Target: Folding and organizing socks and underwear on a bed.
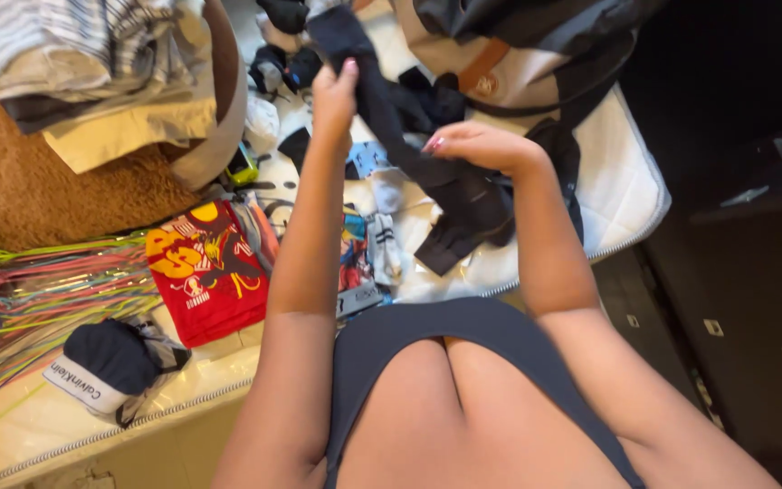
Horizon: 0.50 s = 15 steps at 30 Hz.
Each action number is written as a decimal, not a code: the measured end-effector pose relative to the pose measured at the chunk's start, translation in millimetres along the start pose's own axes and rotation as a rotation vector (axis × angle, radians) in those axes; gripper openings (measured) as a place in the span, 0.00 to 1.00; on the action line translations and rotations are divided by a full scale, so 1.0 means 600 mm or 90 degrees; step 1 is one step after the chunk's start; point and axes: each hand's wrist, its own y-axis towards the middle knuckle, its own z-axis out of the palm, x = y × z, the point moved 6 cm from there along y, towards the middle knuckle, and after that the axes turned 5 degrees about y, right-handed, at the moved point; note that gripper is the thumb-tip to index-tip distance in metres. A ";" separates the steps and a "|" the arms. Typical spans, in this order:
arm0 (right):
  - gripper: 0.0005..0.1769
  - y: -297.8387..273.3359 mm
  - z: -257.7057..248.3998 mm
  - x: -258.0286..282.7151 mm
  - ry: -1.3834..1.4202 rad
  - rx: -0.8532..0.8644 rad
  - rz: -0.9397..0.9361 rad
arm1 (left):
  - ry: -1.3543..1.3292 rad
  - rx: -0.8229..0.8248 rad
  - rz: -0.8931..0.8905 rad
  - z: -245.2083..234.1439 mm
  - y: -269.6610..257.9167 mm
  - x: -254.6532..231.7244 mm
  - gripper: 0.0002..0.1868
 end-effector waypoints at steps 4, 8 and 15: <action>0.15 0.047 -0.040 -0.121 -0.215 -0.156 0.084 | -0.212 -0.042 -0.188 -0.026 -0.060 -0.061 0.10; 0.15 0.092 -0.041 -0.057 -0.626 -0.474 -0.288 | -0.253 -0.018 -0.148 -0.041 -0.091 -0.162 0.20; 0.14 0.219 -0.155 -0.082 -0.527 -0.463 -0.059 | -0.068 -0.060 0.148 -0.061 -0.096 -0.280 0.12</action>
